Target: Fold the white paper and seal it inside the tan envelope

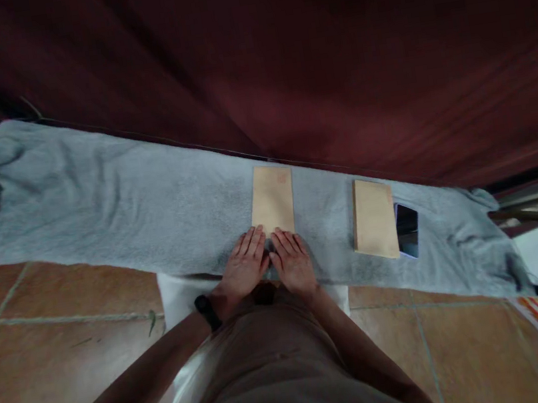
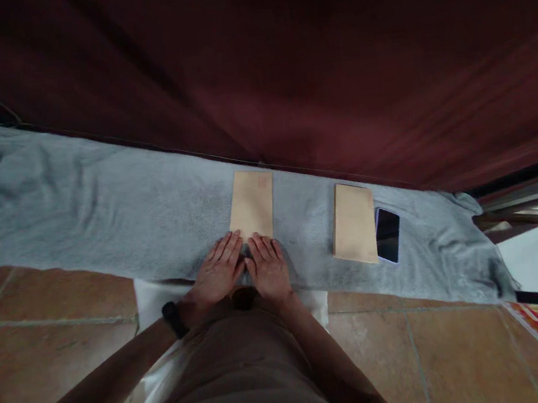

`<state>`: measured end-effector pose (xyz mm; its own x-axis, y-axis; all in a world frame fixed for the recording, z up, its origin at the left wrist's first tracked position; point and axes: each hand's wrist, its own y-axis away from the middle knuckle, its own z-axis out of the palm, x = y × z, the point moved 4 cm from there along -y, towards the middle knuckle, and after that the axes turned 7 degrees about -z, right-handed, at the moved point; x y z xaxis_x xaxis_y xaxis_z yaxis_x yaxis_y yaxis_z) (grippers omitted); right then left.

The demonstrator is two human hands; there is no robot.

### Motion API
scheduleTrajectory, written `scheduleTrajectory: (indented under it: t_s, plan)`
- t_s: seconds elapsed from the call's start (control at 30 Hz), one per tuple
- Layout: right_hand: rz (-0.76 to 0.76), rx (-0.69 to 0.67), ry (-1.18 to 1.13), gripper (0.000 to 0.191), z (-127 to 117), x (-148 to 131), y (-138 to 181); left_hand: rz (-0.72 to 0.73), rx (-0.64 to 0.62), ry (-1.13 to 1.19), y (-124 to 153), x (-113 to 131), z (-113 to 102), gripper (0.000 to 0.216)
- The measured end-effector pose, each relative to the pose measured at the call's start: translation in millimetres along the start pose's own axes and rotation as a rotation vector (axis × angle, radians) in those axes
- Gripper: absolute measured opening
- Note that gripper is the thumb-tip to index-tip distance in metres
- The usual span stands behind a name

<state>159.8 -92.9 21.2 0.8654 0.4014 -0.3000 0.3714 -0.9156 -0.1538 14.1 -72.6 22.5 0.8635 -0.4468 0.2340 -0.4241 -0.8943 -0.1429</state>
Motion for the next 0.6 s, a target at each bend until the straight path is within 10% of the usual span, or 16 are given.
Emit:
scheduleTrajectory:
  t_s: [0.6]
  plan:
    - [0.098,0.097,0.059,0.050,-7.5,32.1,20.7,0.004,0.015,0.055,-3.3,-2.8,2.9,0.053]
